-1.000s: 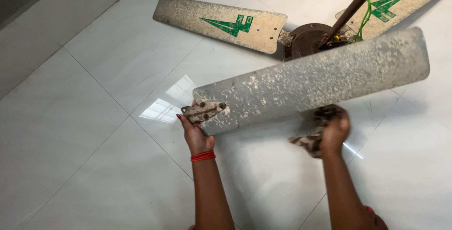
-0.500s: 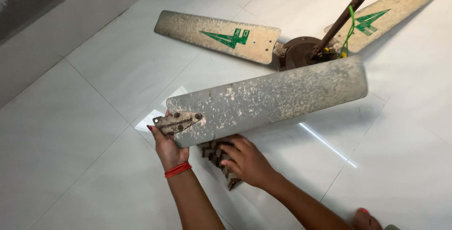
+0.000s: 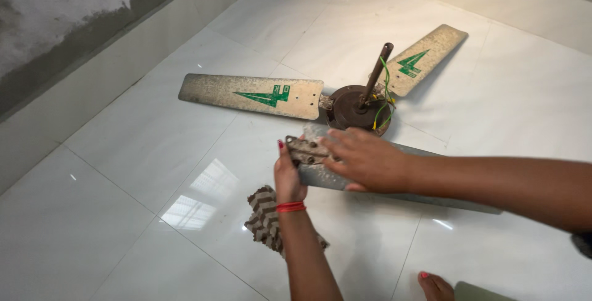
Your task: The person attaches a fan blade to the motor hub using screws and then wipes the blades with a cloth. The person handles the fan blades, motor hub, and screws while sitting on a tiled floor.
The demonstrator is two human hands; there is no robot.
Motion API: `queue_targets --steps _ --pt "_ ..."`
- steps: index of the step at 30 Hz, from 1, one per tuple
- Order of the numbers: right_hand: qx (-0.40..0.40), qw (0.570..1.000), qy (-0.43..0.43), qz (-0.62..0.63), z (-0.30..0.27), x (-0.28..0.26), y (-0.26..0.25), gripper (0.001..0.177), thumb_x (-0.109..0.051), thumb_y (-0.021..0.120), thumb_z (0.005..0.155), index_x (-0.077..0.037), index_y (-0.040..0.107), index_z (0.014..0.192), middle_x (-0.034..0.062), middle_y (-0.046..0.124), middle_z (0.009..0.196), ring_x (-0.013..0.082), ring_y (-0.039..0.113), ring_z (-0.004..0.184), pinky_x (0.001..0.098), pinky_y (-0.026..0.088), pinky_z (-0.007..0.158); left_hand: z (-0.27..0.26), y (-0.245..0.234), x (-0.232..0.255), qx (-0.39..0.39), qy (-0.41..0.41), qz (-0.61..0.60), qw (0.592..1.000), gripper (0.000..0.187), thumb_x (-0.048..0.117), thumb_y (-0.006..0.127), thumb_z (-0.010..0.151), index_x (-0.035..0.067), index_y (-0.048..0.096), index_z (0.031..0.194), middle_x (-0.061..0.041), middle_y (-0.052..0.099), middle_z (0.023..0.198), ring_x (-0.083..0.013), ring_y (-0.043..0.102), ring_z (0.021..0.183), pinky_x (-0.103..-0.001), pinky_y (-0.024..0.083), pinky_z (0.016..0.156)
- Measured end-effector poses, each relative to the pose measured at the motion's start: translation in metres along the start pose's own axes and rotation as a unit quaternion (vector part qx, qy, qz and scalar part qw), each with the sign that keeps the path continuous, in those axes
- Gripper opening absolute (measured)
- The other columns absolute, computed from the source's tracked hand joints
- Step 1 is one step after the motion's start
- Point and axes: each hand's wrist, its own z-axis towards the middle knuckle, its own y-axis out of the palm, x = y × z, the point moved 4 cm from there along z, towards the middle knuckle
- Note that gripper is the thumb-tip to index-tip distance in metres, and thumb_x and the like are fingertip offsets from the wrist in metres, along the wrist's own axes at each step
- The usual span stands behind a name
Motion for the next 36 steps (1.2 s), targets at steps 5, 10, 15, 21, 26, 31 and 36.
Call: queue_targets --steps 5,10,15,21,26,31,36 --pt "-0.197 0.942 0.245 0.117 -0.095 0.057 0.048 0.118 -0.071 0.079 0.074 -0.030 0.014 0.163 0.0217 0.006 0.167 0.0438 0.016 0.152 0.0562 0.027 0.119 0.025 0.044 -0.084 -0.031 -0.097 0.027 0.994 0.062 0.046 0.040 0.109 -0.008 0.063 0.129 -0.018 0.071 0.121 -0.0249 0.069 0.107 -0.036 0.056 0.095" --pt "-0.085 0.922 0.261 0.274 -0.112 0.070 0.138 0.129 -0.074 0.083 0.070 -0.031 0.005 0.164 0.0268 0.014 0.161 0.0481 0.033 0.141 0.0544 0.039 0.112 0.027 0.039 -0.140 0.015 -0.128 0.072 0.989 0.057 0.044 0.047 0.106 -0.008 0.065 0.122 -0.019 0.071 0.117 -0.0273 0.069 0.105 -0.039 0.056 0.093" --pt "-0.082 0.904 0.243 0.341 -0.127 0.092 0.211 0.129 -0.072 0.077 0.070 -0.023 0.002 0.163 0.0220 0.044 0.129 0.0382 0.056 0.119 0.0475 0.053 0.095 0.027 0.019 -0.178 0.144 -0.158 0.053 0.975 0.055 0.045 0.057 0.100 -0.005 0.063 0.123 -0.017 0.069 0.114 -0.0289 0.065 0.108 -0.044 0.056 0.096" --pt "-0.109 0.869 0.288 0.387 -0.139 0.106 0.257 0.129 -0.074 0.074 0.073 -0.019 0.000 0.163 0.0197 0.045 0.122 0.0292 0.064 0.096 0.0417 0.058 0.081 0.033 0.014 -0.220 0.205 -0.107 0.014 0.973 0.036 0.028 0.063 0.098 -0.001 0.062 0.118 -0.013 0.068 0.114 -0.0276 0.061 0.114 -0.045 0.050 0.103" --pt "-0.056 0.867 0.304 0.390 -0.145 0.116 0.282 0.130 -0.073 0.076 0.070 -0.015 0.002 0.160 0.0202 0.043 0.122 0.0254 0.064 0.082 0.0387 0.059 0.072 0.046 0.009 -0.241 0.200 -0.078 0.147 0.966 0.035 0.014 0.067 0.095 0.000 0.060 0.126 -0.011 0.068 0.116 -0.0198 0.060 0.116 -0.038 0.036 0.115" --pt "-0.055 0.849 0.329 0.411 -0.145 0.122 0.300 0.133 -0.072 0.075 0.072 -0.012 0.001 0.166 0.0188 0.042 0.118 0.0230 0.062 0.076 0.0361 0.058 0.066 0.068 0.005 -0.243 0.252 -0.097 0.173 0.947 0.047 0.016 0.065 0.097 0.001 0.047 0.138 -0.012 0.067 0.119 -0.0175 0.064 0.114 -0.037 0.033 0.112" --pt "-0.048 0.834 0.337 0.435 -0.146 0.126 0.312 0.134 -0.073 0.075 0.070 -0.012 0.003 0.165 0.0140 0.043 0.110 0.0202 0.057 0.074 0.0349 0.058 0.062 0.119 -0.006 -0.226 0.264 -0.100 0.150 0.948 0.046 0.025 0.062 0.100 0.003 0.048 0.137 -0.011 0.067 0.120 -0.0183 0.066 0.101 -0.038 0.057 0.095"
